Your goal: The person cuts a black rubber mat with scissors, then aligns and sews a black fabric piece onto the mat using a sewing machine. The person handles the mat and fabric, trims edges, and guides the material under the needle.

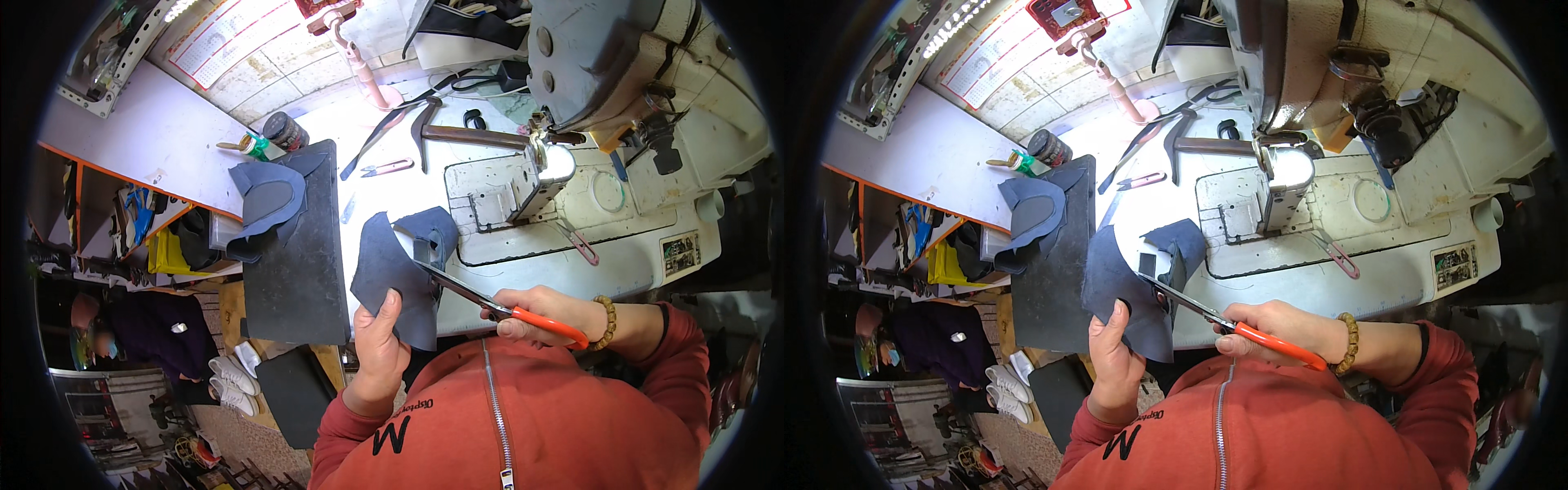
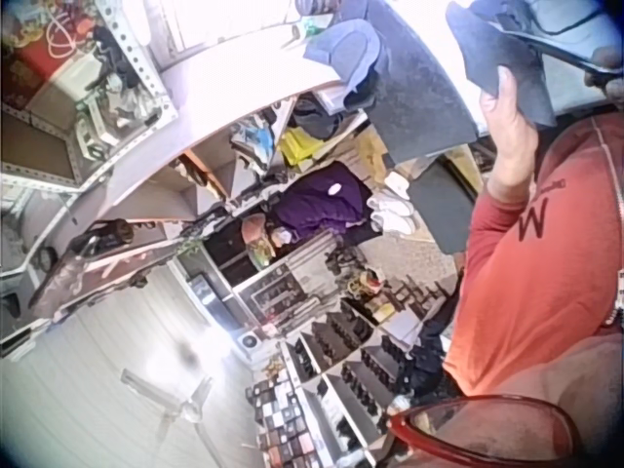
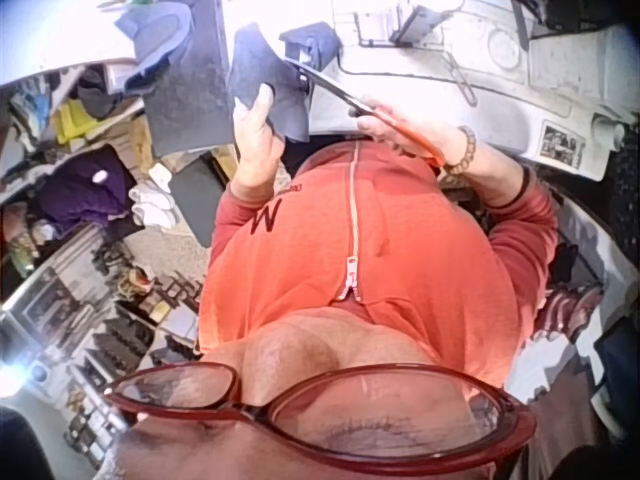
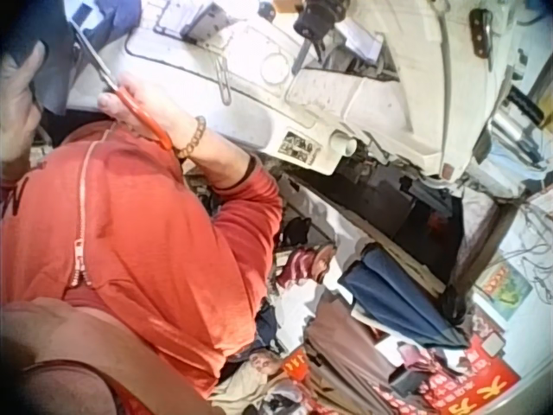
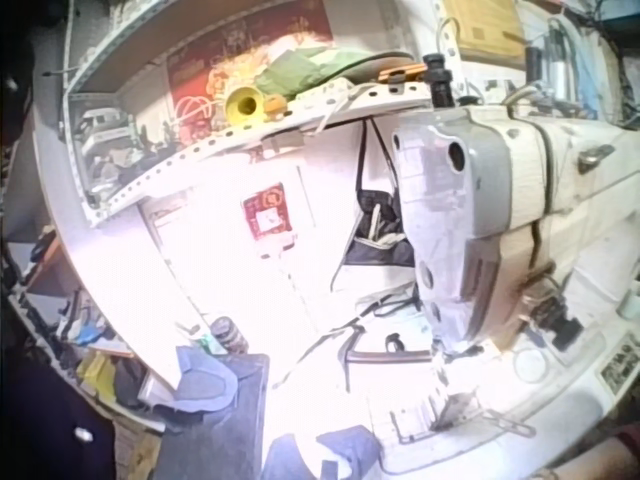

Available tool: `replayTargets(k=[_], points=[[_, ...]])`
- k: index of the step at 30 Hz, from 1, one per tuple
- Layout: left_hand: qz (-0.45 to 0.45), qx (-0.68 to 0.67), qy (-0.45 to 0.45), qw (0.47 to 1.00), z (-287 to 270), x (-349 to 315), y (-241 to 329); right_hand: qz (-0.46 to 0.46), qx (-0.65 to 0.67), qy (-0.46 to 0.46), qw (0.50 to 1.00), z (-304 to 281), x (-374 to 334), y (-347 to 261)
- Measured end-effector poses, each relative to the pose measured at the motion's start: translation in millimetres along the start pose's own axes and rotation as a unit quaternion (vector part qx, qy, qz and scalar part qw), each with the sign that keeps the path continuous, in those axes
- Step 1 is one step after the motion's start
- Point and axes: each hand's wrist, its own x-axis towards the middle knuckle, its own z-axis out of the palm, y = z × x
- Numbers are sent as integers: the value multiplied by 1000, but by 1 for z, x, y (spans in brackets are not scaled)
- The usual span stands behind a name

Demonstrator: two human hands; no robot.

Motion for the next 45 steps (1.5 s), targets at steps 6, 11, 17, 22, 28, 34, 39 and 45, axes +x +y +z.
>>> replayTargets(k=[6, 11, 17, 22, 28, 34, 39, 45], points=[[-4, 16, 1, 1000, 2, 0, 1, 68, 62, -36, 995, -5, -7, -9], [-6, 26, 5, 1000, 3, 0, 0, 111, 147, -48, 982, -5, -9, -14], [-16, 24, -2, 1000, 4, 0, 1, 29, 119, -19, 992, -1, -9, -2], [-14, 24, 6, 1000, 5, 1, 1, -48, 56, 45, 996, 7, -3, 10], [2, 9, 0, 1000, -10, 8, 9, 29, 159, 213, 964, 10, -11, 31], [1, -2, -19, 1000, -41, 15, 18, -55, -185, 373, 908, 4, -30, 84], [-134, -124, 53, 982, -33, 41, 20, -19, -307, 515, 800, -10, -60, 138], [-191, -154, -89, 965, 22, 64, -4, 57, -270, 607, 745, -36, -69, 180]])
